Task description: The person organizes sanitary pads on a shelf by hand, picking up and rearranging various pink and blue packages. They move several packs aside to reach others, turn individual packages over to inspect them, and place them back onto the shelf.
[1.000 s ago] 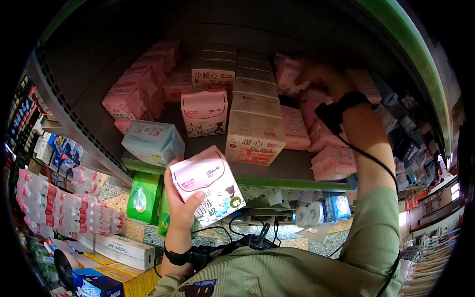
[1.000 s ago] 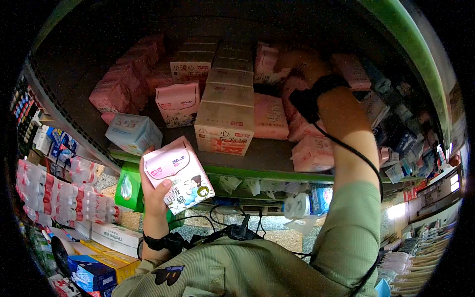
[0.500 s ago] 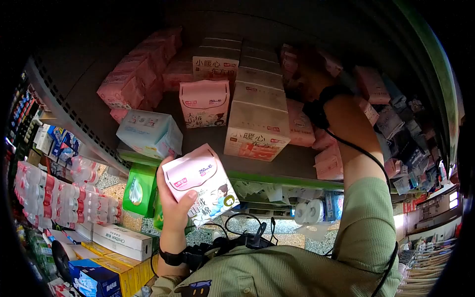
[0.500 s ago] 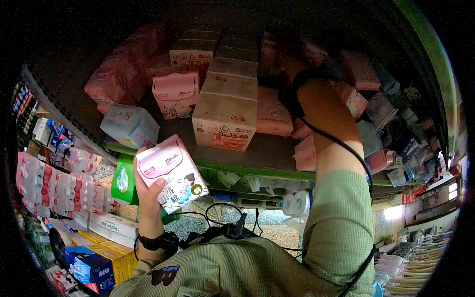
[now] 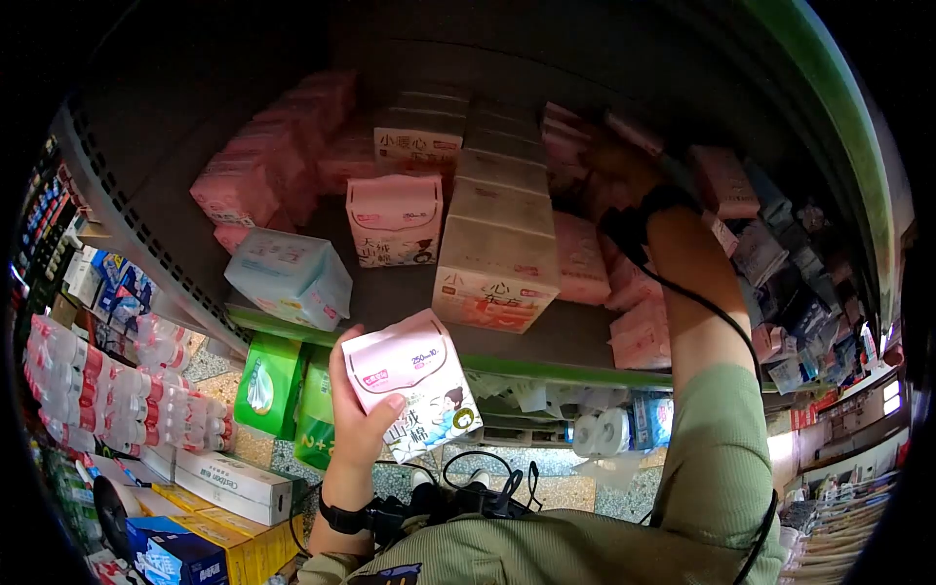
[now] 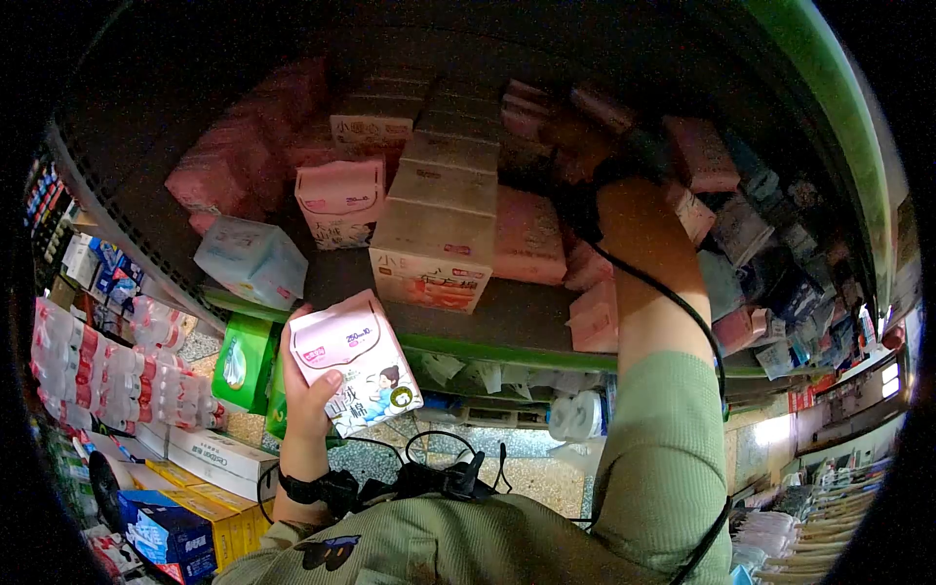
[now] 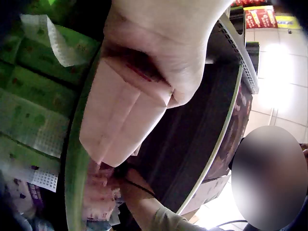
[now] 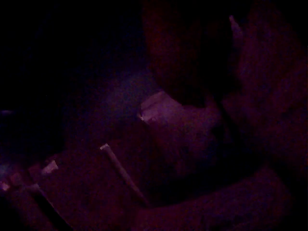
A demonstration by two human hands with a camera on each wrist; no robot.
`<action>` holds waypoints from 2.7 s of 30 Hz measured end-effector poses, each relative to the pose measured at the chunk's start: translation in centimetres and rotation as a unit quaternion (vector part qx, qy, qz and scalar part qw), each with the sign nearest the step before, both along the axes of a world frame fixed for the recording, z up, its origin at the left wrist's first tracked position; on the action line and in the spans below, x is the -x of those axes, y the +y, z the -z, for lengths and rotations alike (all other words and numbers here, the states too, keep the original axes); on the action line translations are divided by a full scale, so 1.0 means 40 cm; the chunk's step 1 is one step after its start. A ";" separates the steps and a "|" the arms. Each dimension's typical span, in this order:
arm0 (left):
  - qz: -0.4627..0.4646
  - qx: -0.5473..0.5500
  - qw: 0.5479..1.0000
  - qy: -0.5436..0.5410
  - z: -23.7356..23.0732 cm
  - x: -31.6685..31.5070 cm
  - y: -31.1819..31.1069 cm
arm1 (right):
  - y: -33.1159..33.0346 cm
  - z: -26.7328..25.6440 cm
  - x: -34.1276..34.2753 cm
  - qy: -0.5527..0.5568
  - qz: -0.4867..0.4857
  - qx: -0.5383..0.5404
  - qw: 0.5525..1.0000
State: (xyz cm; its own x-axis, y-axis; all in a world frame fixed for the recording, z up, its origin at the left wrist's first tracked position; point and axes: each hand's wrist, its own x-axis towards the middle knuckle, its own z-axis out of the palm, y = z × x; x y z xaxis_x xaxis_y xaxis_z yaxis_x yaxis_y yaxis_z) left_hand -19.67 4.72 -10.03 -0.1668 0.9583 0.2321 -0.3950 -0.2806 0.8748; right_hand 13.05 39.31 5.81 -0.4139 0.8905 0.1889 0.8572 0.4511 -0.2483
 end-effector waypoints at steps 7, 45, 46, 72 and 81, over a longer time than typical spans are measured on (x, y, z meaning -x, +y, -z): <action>0.006 -0.006 1.000 -0.012 -0.005 -0.010 -0.006 | -0.018 0.001 -0.021 -0.001 -0.001 0.003 1.000; 0.073 -0.044 0.996 0.025 -0.059 -0.011 -0.011 | -0.431 0.085 0.111 -0.203 -0.025 -0.071 0.976; 0.072 -0.041 0.996 0.019 -0.057 -0.008 -0.014 | -0.440 0.038 0.129 -0.201 -0.034 -0.007 0.979; 0.007 -0.043 0.999 -0.007 -0.034 0.055 -0.026 | -0.185 0.011 0.057 -0.095 -0.047 0.016 0.994; 0.012 -0.040 0.999 0.017 -0.025 0.060 -0.014 | 0.044 0.006 -0.066 -0.157 0.049 -0.117 0.979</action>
State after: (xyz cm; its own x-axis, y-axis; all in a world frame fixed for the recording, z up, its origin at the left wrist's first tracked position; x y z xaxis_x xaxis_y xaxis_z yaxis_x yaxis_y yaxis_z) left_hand -22.08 4.15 -9.02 -0.1340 0.9404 0.3125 -0.3739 -0.3400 0.8629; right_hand 15.71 41.05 5.58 -0.3988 0.8765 0.2696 0.9169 0.3754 0.1358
